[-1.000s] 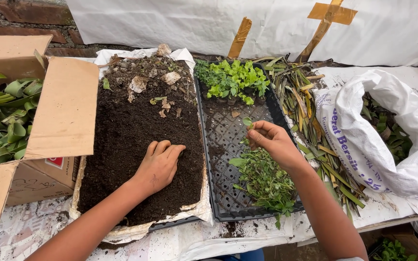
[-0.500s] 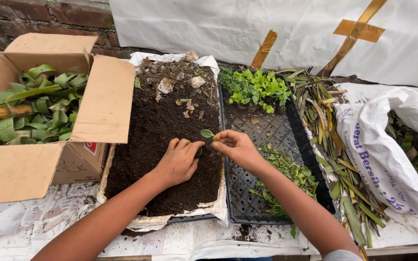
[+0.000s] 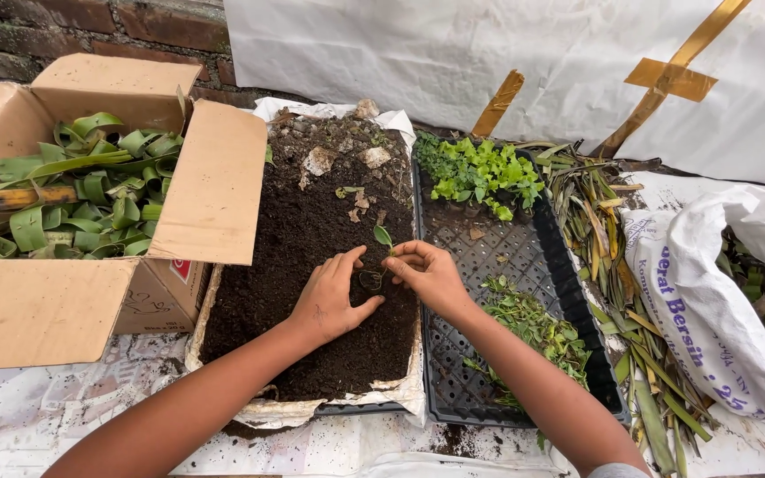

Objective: Planting small plant cuttings into a container filled with soil

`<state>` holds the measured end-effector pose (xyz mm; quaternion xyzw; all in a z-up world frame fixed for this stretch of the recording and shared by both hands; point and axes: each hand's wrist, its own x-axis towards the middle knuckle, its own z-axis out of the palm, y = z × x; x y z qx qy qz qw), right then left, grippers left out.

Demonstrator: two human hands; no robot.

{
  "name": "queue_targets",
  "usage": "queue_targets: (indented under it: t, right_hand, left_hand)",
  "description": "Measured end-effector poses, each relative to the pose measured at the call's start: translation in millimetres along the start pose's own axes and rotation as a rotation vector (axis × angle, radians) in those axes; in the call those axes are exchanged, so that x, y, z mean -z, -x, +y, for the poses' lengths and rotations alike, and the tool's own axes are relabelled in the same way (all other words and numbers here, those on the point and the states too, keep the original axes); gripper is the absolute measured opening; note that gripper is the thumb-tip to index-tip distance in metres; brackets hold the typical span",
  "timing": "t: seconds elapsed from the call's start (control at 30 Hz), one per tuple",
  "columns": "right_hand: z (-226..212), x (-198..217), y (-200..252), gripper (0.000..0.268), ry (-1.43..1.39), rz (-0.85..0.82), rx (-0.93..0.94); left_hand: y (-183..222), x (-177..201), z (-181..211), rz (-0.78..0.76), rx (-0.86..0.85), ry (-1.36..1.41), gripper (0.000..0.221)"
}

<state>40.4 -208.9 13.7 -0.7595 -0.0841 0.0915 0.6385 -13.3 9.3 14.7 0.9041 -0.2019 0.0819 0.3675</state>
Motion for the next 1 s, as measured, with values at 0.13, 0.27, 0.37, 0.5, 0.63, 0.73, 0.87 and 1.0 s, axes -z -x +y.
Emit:
queue_targets:
  t: [0.13,0.27,0.37,0.5,0.63,0.73,0.87,1.0]
  right_hand:
    - [11.7,-2.7,-4.2,0.022,0.080,0.001,0.063]
    - [19.7,-3.6,-6.7,0.017,0.151,0.002,0.135]
    - [19.9,-6.5,-6.9,0.016,0.163,0.006,0.157]
    - [17.9,-9.4,-4.3,0.016,0.161,-0.003,0.164]
    - [23.2,-6.6,-3.7,0.016,0.205,-0.012,0.149]
    - [31.0,-4.0,-5.1,0.017,0.241,-0.012,0.158]
    - [31.9,-1.2,-5.5,0.016,0.305,-0.053,0.160]
    - [8.1,-2.7,1.8,0.020,0.400,-0.113,0.181]
  left_hand:
    - [-2.2,-16.1,-13.4,-0.003,-0.002,-0.073,0.072]
    - [-4.9,-15.2,-15.9,0.021,-0.021,-0.021,0.068]
    - [-7.8,-12.1,-13.9,-0.012,-0.037,0.008,0.075]
    - [-7.5,-3.8,-3.5,-0.039,-0.057,0.067,0.082]
    - [-9.5,-6.6,-7.0,-0.009,-0.080,0.110,0.082]
    - [-11.3,-8.5,-8.1,0.100,-0.135,0.140,0.060]
    - [-12.7,-5.5,-5.0,0.173,-0.176,0.165,0.020]
    - [-14.9,-8.6,-8.1,0.212,-0.160,0.182,0.009]
